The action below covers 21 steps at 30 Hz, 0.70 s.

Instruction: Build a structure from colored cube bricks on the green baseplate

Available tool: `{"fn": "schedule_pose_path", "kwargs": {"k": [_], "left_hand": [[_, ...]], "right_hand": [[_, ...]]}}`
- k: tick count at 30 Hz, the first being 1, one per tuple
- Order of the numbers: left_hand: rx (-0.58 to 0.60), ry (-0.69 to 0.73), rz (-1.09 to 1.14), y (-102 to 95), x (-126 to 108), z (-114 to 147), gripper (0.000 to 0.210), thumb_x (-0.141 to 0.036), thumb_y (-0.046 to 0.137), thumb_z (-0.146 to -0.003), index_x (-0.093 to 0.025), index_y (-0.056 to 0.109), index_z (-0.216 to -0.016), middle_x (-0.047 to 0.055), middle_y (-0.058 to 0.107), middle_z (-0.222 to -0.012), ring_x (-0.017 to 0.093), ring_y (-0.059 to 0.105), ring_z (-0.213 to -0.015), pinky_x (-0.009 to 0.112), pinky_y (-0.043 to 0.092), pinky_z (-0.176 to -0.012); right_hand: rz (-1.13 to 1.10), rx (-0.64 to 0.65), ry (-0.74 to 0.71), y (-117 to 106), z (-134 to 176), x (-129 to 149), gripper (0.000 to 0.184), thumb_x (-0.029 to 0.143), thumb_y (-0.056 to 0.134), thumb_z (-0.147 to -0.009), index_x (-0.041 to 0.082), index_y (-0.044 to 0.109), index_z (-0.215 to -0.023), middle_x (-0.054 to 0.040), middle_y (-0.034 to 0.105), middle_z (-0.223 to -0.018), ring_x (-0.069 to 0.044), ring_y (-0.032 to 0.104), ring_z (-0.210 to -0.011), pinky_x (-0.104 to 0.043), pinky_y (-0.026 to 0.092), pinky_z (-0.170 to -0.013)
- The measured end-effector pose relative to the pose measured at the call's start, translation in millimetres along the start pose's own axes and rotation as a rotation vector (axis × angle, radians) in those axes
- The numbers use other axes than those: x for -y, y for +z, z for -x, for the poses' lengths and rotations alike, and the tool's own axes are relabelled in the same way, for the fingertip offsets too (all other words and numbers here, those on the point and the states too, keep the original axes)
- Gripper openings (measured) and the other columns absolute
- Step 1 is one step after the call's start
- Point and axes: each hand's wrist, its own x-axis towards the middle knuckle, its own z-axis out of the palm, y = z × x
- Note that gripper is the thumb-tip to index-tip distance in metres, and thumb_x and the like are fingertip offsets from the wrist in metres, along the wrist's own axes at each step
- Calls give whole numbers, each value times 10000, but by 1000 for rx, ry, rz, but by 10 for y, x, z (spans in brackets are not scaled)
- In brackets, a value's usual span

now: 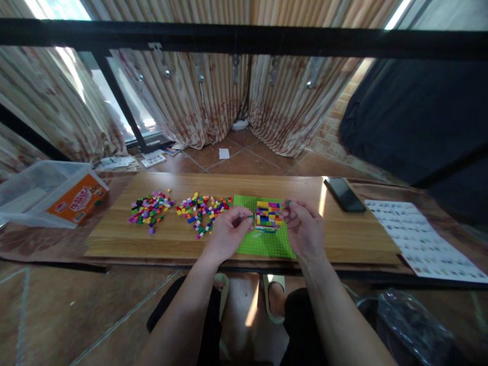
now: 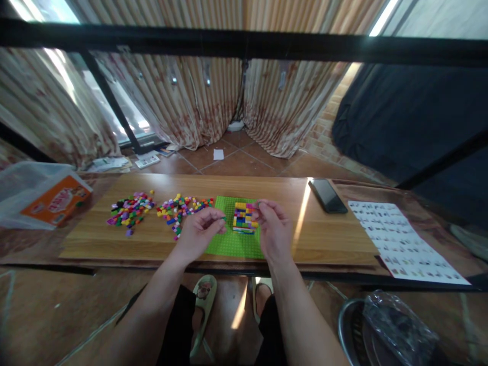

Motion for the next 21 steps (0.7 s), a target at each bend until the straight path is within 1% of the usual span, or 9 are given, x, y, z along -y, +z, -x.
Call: {"fn": "schedule_pose_path", "kwargs": {"k": [3,5,8,12,17,21], "left_hand": [[24,82,-173,83,46,-26,88,-230,554,-854,-177,623,-866,1,650,-759,115,611,-695,239,478,-670],[15,139,-277,154,48,-48,98,-207,546,-857,-179,635,-888,11,667,-803,121,614,-721,246,481,-688],[8,215,-423,269,14,-88,119,-173,548,-851,-185,650,-912,21,676,-850,134,621,-761,260,487,-718],[39,271,-604,391,-28,-135,139,-136,543,-850,-187,664,-894,34,671,-885,149,627,-804,274,490,-746],[41,294,-773,464,12,-154,158,-165,535,-878,-195,682,-928,45,665,-949,168,642,-879,295,499,-794],[19,316,-821,498,57,-155,159,-175,538,-885,-207,686,-934,37,663,-965,165,641,-902,287,499,-796]], "right_hand": [[-7,-100,11,-128,-71,29,44,196,719,-670,185,708,-712,9,687,-669,-65,546,-528,-186,462,-517],[-12,-144,18,-171,-99,19,63,187,726,-644,181,708,-704,17,675,-639,-59,535,-513,-174,450,-502],[-7,-180,38,-188,-128,-8,93,186,731,-608,185,712,-699,25,662,-615,-55,521,-498,-172,438,-490],[38,-238,84,-196,-155,-46,111,209,739,-579,180,716,-685,21,665,-601,-57,514,-482,-181,425,-476],[55,-253,107,-235,-180,-78,147,232,746,-561,176,718,-694,24,658,-582,-55,488,-464,-188,401,-462],[80,-249,134,-257,-199,-98,169,247,749,-555,174,712,-703,21,662,-590,-59,481,-464,-199,391,-457]]}}
